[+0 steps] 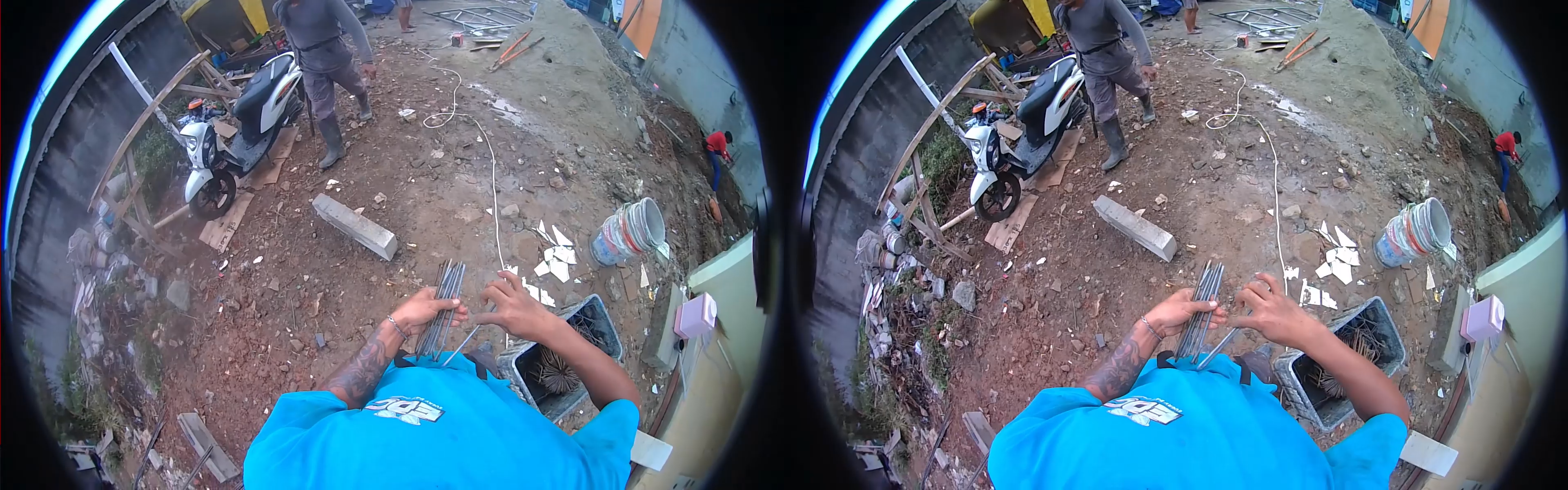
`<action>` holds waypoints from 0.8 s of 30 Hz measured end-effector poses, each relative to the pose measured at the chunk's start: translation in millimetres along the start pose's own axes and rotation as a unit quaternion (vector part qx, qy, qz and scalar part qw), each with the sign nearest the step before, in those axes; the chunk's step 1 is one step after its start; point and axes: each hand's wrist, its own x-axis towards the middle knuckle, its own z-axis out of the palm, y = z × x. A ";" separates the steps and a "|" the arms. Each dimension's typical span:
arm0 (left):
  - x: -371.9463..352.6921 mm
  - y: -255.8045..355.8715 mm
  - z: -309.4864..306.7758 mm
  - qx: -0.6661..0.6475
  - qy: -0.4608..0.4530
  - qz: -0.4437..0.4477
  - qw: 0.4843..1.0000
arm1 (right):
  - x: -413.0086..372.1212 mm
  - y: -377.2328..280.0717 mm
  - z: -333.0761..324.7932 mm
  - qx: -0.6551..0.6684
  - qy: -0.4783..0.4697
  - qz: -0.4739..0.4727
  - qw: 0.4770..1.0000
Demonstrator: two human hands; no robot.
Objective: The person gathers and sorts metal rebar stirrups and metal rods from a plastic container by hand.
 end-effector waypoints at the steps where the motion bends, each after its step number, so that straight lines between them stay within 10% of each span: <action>1: -1.1 -0.7 2.8 0.001 -0.017 -0.004 1.000 | 3.8 0.7 6.7 -0.010 0.012 -0.002 1.000; 12: 1.1 -16.4 13.6 0.030 -0.023 -0.028 0.999 | -5.6 -2.3 57.5 0.080 0.115 0.166 0.976; 19: 27.5 -31.0 30.4 0.058 -0.002 -0.035 0.998 | -20.9 -29.7 112.8 0.250 0.308 0.287 0.872; 21: 42.9 -36.1 28.5 0.073 0.005 -0.053 0.996 | -16.2 -40.2 119.7 0.452 0.352 0.447 0.688; 22: 49.3 -39.0 31.2 0.084 -0.002 -0.066 0.994 | -16.6 -43.3 123.1 0.455 0.355 0.451 0.681; 24: 61.9 -43.7 40.3 0.102 -0.008 -0.089 0.991 | -21.3 -46.4 132.8 0.553 0.439 0.544 0.453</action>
